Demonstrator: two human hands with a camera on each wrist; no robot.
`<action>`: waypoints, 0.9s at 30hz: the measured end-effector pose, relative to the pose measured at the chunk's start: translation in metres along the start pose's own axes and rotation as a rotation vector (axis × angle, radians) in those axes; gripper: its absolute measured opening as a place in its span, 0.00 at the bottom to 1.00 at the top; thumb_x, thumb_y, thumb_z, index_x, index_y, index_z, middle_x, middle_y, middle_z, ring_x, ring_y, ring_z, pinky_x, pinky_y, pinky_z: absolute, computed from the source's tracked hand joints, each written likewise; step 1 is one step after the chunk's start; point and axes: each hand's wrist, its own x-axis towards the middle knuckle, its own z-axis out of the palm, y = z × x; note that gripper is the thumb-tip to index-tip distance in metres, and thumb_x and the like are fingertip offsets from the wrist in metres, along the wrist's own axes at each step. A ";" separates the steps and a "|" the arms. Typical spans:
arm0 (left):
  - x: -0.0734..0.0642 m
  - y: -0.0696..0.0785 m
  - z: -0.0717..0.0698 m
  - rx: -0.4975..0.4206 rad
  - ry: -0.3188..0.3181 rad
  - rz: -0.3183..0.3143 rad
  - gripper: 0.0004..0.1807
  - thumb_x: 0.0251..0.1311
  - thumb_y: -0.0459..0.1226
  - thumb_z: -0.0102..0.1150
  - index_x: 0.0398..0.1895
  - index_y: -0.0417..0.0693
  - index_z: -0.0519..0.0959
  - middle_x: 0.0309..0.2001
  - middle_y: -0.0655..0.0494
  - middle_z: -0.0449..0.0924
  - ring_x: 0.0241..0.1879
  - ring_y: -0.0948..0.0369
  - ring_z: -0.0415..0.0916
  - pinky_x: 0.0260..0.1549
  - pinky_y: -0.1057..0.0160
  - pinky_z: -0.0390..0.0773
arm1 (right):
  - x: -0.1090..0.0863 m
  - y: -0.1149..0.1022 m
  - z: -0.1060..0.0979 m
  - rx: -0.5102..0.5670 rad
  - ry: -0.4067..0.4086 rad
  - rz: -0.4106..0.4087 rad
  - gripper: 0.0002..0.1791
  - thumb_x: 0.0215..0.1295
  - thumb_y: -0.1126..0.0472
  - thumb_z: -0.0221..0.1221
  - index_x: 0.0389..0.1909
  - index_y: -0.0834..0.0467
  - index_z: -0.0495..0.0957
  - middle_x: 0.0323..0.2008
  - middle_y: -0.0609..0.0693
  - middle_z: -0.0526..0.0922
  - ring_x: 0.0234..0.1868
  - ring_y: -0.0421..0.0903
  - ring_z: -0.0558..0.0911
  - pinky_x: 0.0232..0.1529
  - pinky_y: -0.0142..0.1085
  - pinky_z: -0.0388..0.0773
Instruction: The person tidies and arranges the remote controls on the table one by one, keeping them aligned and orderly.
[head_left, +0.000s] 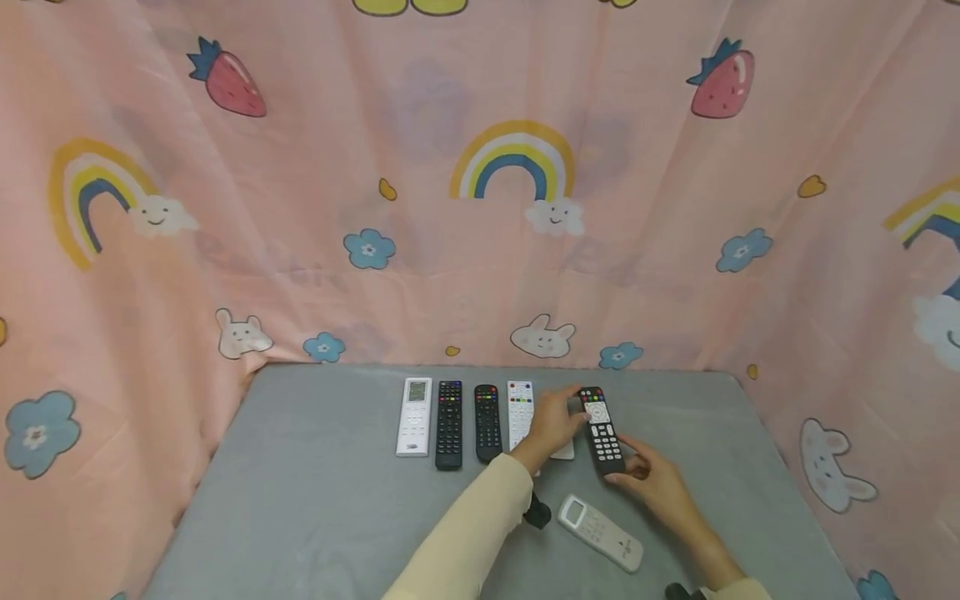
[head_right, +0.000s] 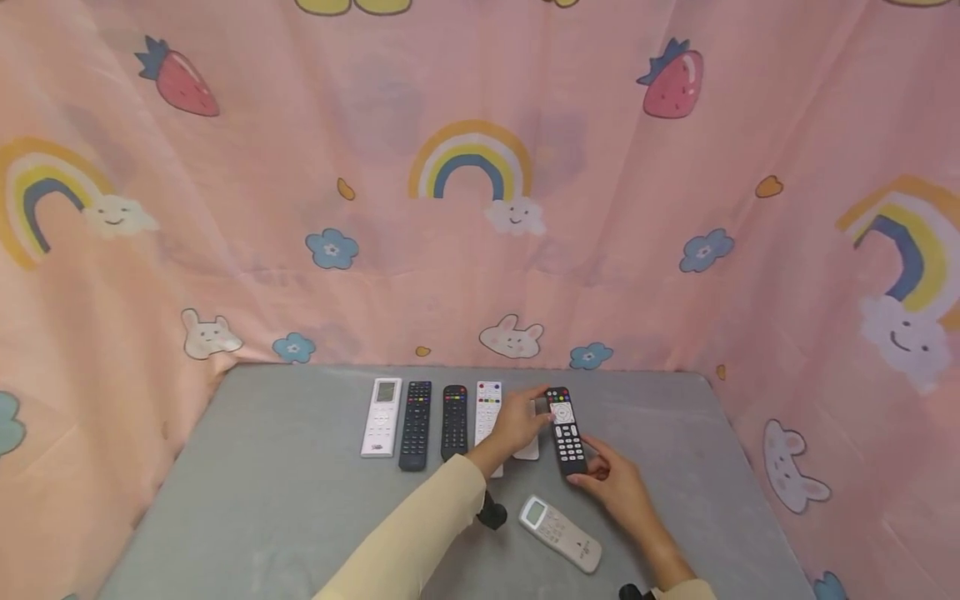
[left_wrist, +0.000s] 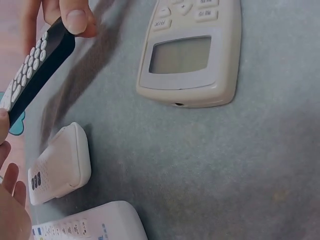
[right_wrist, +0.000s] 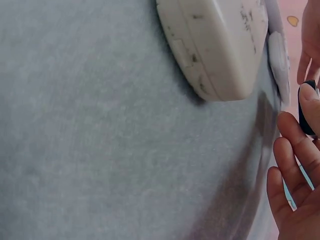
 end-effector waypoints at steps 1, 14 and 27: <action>0.000 0.000 0.000 0.003 -0.007 -0.003 0.31 0.60 0.42 0.66 0.68 0.53 0.72 0.62 0.56 0.80 0.63 0.56 0.73 0.64 0.57 0.73 | 0.001 0.000 0.001 -0.002 -0.006 0.001 0.45 0.50 0.53 0.74 0.70 0.57 0.67 0.28 0.48 0.87 0.29 0.34 0.80 0.33 0.29 0.75; 0.008 -0.006 0.000 0.023 -0.022 0.079 0.31 0.60 0.39 0.67 0.68 0.45 0.71 0.64 0.51 0.78 0.66 0.55 0.74 0.67 0.58 0.71 | 0.008 0.005 0.009 -0.002 0.005 -0.063 0.44 0.50 0.56 0.74 0.69 0.59 0.68 0.25 0.46 0.82 0.24 0.33 0.73 0.28 0.29 0.72; 0.010 -0.013 0.001 0.165 -0.042 0.065 0.33 0.58 0.46 0.68 0.68 0.54 0.72 0.62 0.56 0.79 0.64 0.55 0.72 0.65 0.57 0.72 | 0.013 0.012 0.016 0.012 0.020 -0.060 0.42 0.50 0.58 0.74 0.67 0.59 0.69 0.26 0.48 0.80 0.25 0.32 0.72 0.29 0.28 0.72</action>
